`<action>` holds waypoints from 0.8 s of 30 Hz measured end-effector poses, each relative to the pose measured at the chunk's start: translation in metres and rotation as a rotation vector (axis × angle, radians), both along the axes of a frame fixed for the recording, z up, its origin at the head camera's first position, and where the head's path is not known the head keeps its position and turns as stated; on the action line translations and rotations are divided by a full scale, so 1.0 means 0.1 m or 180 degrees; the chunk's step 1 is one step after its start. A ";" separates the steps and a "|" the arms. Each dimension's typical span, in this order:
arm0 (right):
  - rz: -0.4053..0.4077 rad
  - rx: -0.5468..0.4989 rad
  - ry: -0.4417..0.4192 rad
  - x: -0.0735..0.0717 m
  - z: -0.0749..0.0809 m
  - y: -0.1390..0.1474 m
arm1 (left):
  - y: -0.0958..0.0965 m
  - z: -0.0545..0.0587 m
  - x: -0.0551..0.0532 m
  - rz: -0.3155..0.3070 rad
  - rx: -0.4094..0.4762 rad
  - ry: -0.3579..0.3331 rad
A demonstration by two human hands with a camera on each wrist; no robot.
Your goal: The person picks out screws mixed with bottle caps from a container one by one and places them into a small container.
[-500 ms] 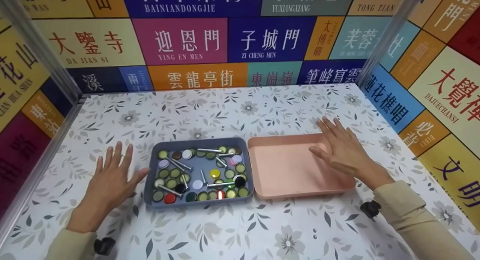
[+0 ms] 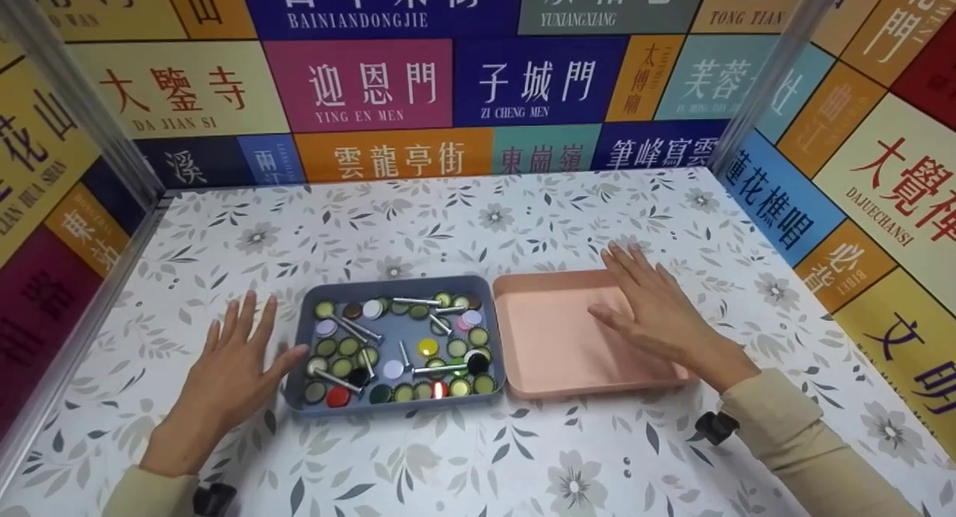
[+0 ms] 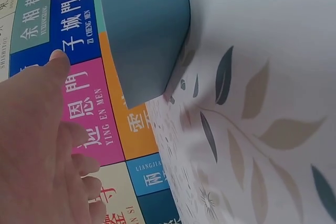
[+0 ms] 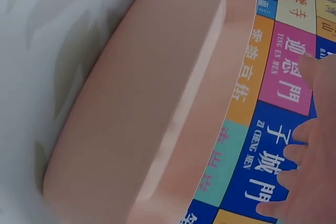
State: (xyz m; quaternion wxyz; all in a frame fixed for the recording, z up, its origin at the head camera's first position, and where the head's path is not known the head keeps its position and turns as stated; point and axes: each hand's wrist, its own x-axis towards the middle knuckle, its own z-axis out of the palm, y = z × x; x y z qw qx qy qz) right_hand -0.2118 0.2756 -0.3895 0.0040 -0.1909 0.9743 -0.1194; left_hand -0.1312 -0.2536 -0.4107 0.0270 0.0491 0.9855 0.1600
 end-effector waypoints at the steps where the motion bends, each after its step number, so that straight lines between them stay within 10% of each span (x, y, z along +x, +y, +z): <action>1: 0.0017 -0.0016 -0.0008 0.00 0.00 -0.02 | 0.01 0.00 0.00 -0.0004 0.0015 -0.0005; 24: 0.0368 0.0069 0.0092 0.12 -0.12 -0.35 | 0.10 -0.10 0.10 -0.0076 0.0111 0.0092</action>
